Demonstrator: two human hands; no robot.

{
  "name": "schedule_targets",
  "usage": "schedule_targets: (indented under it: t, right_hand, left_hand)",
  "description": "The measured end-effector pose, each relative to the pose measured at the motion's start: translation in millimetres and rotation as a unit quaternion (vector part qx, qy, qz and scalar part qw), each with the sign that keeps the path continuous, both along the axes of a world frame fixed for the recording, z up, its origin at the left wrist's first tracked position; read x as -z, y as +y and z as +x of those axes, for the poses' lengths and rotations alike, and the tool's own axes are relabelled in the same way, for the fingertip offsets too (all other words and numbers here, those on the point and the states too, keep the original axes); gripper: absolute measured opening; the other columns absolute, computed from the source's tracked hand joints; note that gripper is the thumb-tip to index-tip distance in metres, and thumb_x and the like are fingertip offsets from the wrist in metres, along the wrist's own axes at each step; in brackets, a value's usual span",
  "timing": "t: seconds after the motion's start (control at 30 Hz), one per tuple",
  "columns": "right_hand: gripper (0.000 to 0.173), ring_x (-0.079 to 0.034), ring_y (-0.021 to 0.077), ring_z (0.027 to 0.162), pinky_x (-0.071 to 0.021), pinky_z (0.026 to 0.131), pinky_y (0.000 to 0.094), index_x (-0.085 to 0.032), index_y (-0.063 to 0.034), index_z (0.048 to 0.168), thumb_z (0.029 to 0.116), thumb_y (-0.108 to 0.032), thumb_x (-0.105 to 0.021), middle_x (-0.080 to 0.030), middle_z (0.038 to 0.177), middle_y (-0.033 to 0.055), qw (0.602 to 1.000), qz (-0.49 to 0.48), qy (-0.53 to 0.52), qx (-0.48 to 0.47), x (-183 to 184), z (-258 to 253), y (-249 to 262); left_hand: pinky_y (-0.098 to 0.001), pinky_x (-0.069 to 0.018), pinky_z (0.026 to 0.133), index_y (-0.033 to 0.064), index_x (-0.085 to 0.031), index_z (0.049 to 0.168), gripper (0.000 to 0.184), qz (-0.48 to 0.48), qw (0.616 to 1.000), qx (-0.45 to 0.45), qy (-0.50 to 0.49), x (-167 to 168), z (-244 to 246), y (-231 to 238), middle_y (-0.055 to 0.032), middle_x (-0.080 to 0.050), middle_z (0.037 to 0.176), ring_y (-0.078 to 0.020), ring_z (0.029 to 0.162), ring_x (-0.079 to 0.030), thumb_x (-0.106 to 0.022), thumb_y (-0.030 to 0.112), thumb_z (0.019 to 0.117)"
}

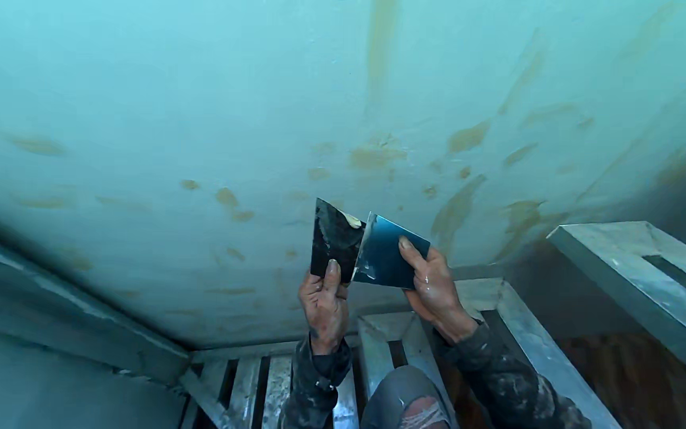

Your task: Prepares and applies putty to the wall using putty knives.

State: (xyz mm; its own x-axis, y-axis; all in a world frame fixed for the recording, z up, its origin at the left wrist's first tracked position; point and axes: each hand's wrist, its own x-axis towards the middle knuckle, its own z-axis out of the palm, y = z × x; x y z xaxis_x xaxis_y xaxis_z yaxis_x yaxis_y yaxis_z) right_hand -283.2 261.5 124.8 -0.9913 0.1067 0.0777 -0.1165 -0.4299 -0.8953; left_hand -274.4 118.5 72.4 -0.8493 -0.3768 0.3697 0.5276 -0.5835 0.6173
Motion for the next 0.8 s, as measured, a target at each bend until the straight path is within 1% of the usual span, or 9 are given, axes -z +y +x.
schedule_targets:
  t: [0.1, 0.2, 0.33, 0.4, 0.5, 0.57, 0.63, 0.7, 0.8]
  right_hand:
    - [0.022, -0.075, 0.0242, 0.091, -0.0645, 0.084, 0.0418, -0.061, 0.0055, 0.118, 0.1066, -0.01, -0.05, -0.074, 0.101, 0.0167, 0.998, 0.022, 0.052, -0.011, 6.0, -1.9, -4.5]
    - [0.02, -0.075, 0.021, 0.088, -0.065, 0.081, 0.0392, -0.062, 0.0031, 0.116, 0.1072, -0.01, -0.048, -0.075, 0.099, 0.0135, 0.997, 0.012, 0.073, -0.018, -0.3, -7.4, -11.1]
    - [0.021, -0.076, 0.0192, 0.086, -0.0652, 0.08, 0.0371, -0.062, 0.0015, 0.115, 0.1079, -0.011, -0.046, -0.075, 0.098, 0.0123, 0.995, -0.01, 0.09, -0.036, -16.7, -15.2, -16.9]
    - [0.023, -0.076, 0.0193, 0.088, -0.0651, 0.081, 0.0379, -0.062, 0.0003, 0.115, 0.1088, -0.013, -0.044, -0.075, 0.099, 0.0121, 0.993, -0.025, 0.108, -0.045, -27.7, -20.9, -20.3]
    - [0.021, -0.075, 0.0172, 0.089, -0.0645, 0.084, 0.0366, -0.064, -0.0011, 0.111, 0.1076, -0.012, -0.046, -0.076, 0.098, 0.0086, 0.978, 0.03, 0.203, -0.036, -29.1, -29.7, -28.7]
    - [0.02, -0.074, 0.0095, 0.092, -0.0631, 0.087, 0.0315, -0.068, -0.0037, 0.112, 0.1055, -0.011, -0.051, -0.077, 0.099, -0.0008, 0.937, 0.139, 0.319, -0.017, -21.1, -30.0, -38.8]
    - [0.024, -0.071, 0.0005, 0.099, -0.0599, 0.092, 0.0233, -0.07, -0.0018, 0.12, 0.1044, -0.01, -0.053, -0.076, 0.108, -0.0056, 0.884, 0.23, 0.405, -0.035, -16.6, -16.7, -53.9]
    - [0.029, -0.07, -0.0015, 0.1, -0.0576, 0.092, 0.0193, -0.068, 0.0014, 0.127, 0.1059, -0.012, -0.053, -0.076, 0.116, 0.001, 0.828, 0.299, 0.468, -0.076, -9.2, -8.5, -66.5]
    - [0.035, -0.068, 0.0031, 0.077, -0.0577, 0.074, 0.0204, -0.068, 0.0018, 0.129, 0.1079, -0.018, -0.049, -0.076, 0.095, 0.0089, 0.763, 0.404, 0.498, -0.085, 3.9, -12.1, -70.7]
  left_hand:
    - [-0.0377, -0.0637, 0.081, -0.0003, -0.069, 0.11, 0.021, -0.109, 0.993, -0.035, -0.019, 1.2, 7.4, -2.6, -0.0054, -0.076, 0.097, -0.0153, 0.088, -0.074, -0.05, 0.001, 0.1015]
    - [-0.0292, -0.0617, 0.082, -0.008, -0.069, 0.108, 0.022, -0.277, 0.957, -0.074, 0.029, -0.5, 15.2, -17.2, -0.0065, -0.075, 0.095, -0.0079, 0.086, -0.072, -0.05, -0.002, 0.0997]
    - [-0.0264, -0.06, 0.08, -0.0036, -0.071, 0.107, 0.024, -0.424, 0.902, -0.08, 0.005, -1.9, 41.8, -52.3, -0.0063, -0.075, 0.092, -0.0059, 0.084, -0.071, -0.049, 0.003, 0.1002]
    - [-0.0277, -0.0615, 0.082, -0.0017, -0.072, 0.108, 0.024, -0.374, 0.921, -0.092, -0.055, 2.5, 56.1, -66.9, -0.0055, -0.076, 0.095, -0.0075, 0.087, -0.073, -0.049, 0.002, 0.0997]
    - [-0.0361, -0.0641, 0.077, -0.005, -0.066, 0.109, 0.022, -0.128, 0.976, -0.081, -0.155, 1.1, 67.8, -81.8, -0.011, -0.076, 0.093, -0.0175, 0.083, -0.075, -0.046, -0.002, 0.1008]
    - [-0.0396, -0.065, 0.071, -0.0032, -0.06, 0.112, 0.02, 0.019, 0.98, -0.062, -0.188, -15.6, 71.8, -86.1, -0.0126, -0.075, 0.091, -0.0212, 0.078, -0.075, -0.042, -0.002, 0.103]
    - [-0.0426, -0.065, 0.071, -0.0027, -0.058, 0.117, 0.021, 0.077, 0.979, -0.033, -0.186, -28.2, 73.7, -87.2, -0.0151, -0.074, 0.094, -0.0244, 0.08, -0.076, -0.04, 0.0, 0.105]
    - [-0.0447, -0.065, 0.071, -0.0027, -0.056, 0.119, 0.021, 0.099, 0.979, -0.015, -0.179, -35.7, 73.4, -87.5, -0.0169, -0.074, 0.096, -0.0264, 0.081, -0.076, -0.04, 0.001, 0.1059]
    - [-0.0453, -0.0651, 0.07, -0.0019, -0.055, 0.121, 0.021, 0.121, 0.978, -0.021, -0.171, -38.3, 72.7, -96.6, -0.0173, -0.073, 0.097, -0.0269, 0.082, -0.076, -0.039, 0.002, 0.1068]
